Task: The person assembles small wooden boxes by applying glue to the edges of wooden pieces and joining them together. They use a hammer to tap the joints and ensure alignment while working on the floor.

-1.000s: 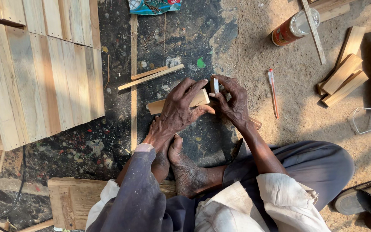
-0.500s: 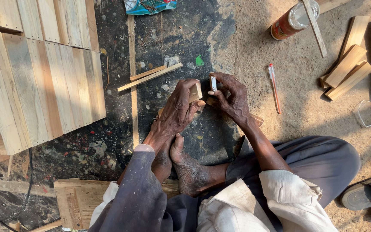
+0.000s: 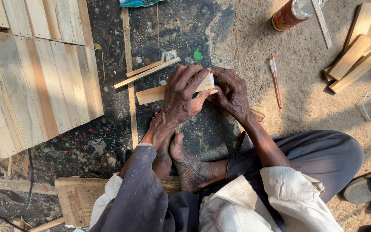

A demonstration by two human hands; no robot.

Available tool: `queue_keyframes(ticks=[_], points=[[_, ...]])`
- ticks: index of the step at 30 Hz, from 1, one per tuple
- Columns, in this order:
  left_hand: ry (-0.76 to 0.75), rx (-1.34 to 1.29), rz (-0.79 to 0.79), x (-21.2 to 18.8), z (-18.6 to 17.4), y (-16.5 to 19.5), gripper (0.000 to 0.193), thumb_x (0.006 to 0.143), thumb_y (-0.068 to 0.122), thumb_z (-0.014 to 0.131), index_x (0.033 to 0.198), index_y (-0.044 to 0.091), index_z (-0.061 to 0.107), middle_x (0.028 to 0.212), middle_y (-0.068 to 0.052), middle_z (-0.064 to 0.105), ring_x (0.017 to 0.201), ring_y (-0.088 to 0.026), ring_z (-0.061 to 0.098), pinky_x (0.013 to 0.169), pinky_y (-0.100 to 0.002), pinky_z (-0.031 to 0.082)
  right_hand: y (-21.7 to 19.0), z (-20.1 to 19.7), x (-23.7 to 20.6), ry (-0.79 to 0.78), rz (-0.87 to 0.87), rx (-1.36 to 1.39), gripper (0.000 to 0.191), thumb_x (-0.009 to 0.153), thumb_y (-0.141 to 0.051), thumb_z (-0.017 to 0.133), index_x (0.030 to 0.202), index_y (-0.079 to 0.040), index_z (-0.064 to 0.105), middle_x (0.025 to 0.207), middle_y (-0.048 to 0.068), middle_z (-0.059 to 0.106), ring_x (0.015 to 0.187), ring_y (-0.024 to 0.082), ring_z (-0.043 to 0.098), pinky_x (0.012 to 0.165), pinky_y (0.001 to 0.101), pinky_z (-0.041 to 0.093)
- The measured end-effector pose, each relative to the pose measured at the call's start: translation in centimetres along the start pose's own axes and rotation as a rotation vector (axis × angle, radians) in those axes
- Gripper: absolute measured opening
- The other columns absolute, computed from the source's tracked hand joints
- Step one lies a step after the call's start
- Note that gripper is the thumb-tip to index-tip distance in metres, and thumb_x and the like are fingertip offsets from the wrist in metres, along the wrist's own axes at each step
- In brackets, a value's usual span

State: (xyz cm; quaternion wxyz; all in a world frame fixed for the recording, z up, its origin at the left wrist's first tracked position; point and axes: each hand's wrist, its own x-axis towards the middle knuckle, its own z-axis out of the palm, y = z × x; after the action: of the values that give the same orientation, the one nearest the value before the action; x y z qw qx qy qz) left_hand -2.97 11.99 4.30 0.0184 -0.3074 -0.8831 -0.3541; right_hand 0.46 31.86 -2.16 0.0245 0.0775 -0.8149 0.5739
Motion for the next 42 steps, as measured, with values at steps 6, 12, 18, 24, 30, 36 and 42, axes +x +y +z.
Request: queue_keyframes(ticks=[6, 12, 18, 24, 30, 36, 42], points=[[-0.026, 0.017, -0.013, -0.1, 0.7, -0.4, 0.048, 0.092, 0.027, 0.083, 0.129, 0.003, 0.065, 0.123, -0.009, 0.059, 0.108, -0.028, 0.055, 0.093, -0.047, 0.047, 0.3, 0.0, 0.1, 0.015, -0.121, -0.078, 0.044, 0.093, -0.009, 0.080, 0.134, -0.003, 0.065, 0.128, 0.017, 0.070, 0.112, 0.033, 0.071, 0.096, 0.0421, 0.058], [-0.053, 0.044, -0.027, -0.3, 1.1, -0.5, 0.050, 0.090, 0.024, 0.083, 0.131, 0.003, 0.064, 0.127, -0.010, 0.061, 0.112, -0.028, 0.056, 0.092, -0.048, 0.046, 0.2, 0.0, 0.1, 0.017, -0.091, -0.069, 0.046, 0.089, -0.003, 0.078, 0.133, -0.002, 0.064, 0.129, 0.016, 0.069, 0.113, 0.032, 0.068, 0.092, 0.0406, 0.059], [-0.051, 0.066, -0.010, -0.1, 1.4, -0.6, 0.050, 0.092, 0.026, 0.084, 0.132, 0.004, 0.063, 0.128, -0.009, 0.062, 0.111, -0.027, 0.056, 0.089, -0.048, 0.044, 0.4, 0.1, 0.1, 0.016, -0.100, -0.097, 0.050, 0.087, 0.006, 0.073, 0.135, -0.002, 0.064, 0.130, 0.016, 0.069, 0.117, 0.033, 0.067, 0.097, 0.0418, 0.058], [-0.068, 0.086, -0.012, 0.4, 1.5, -0.5, 0.053, 0.090, 0.027, 0.083, 0.132, 0.003, 0.062, 0.125, -0.010, 0.062, 0.109, -0.028, 0.057, 0.085, -0.048, 0.042, 0.6, -0.1, 0.1, 0.028, -0.098, -0.119, 0.056, 0.081, 0.010, 0.071, 0.135, -0.002, 0.063, 0.130, 0.017, 0.069, 0.118, 0.036, 0.066, 0.100, 0.0441, 0.056], [-0.061, 0.081, -0.004, 1.1, 1.1, -0.6, 0.053, 0.089, 0.025, 0.084, 0.130, 0.001, 0.062, 0.122, -0.009, 0.062, 0.107, -0.028, 0.057, 0.085, -0.047, 0.042, 0.3, 0.1, 0.4, 0.027, -0.083, -0.084, 0.059, 0.080, 0.013, 0.065, 0.137, -0.002, 0.063, 0.131, 0.018, 0.068, 0.118, 0.035, 0.065, 0.101, 0.0443, 0.055], [-0.044, 0.118, 0.030, 1.3, 0.2, -1.6, 0.052, 0.089, 0.025, 0.083, 0.131, 0.002, 0.062, 0.123, -0.008, 0.062, 0.112, -0.027, 0.058, 0.091, -0.045, 0.043, -0.4, 1.0, 1.4, 0.013, -0.026, -0.028, 0.058, 0.083, 0.011, 0.061, 0.138, -0.004, 0.063, 0.125, 0.018, 0.068, 0.109, 0.031, 0.066, 0.090, 0.0396, 0.058], [-0.069, 0.111, -0.008, 0.6, 0.2, -2.7, 0.051, 0.090, 0.023, 0.084, 0.132, 0.004, 0.062, 0.120, -0.008, 0.064, 0.110, -0.025, 0.059, 0.091, -0.045, 0.040, 0.1, 2.3, 1.5, 0.040, -0.043, -0.066, 0.053, 0.085, 0.005, 0.060, 0.137, -0.006, 0.064, 0.118, 0.015, 0.070, 0.098, 0.026, 0.067, 0.083, 0.0364, 0.057]])
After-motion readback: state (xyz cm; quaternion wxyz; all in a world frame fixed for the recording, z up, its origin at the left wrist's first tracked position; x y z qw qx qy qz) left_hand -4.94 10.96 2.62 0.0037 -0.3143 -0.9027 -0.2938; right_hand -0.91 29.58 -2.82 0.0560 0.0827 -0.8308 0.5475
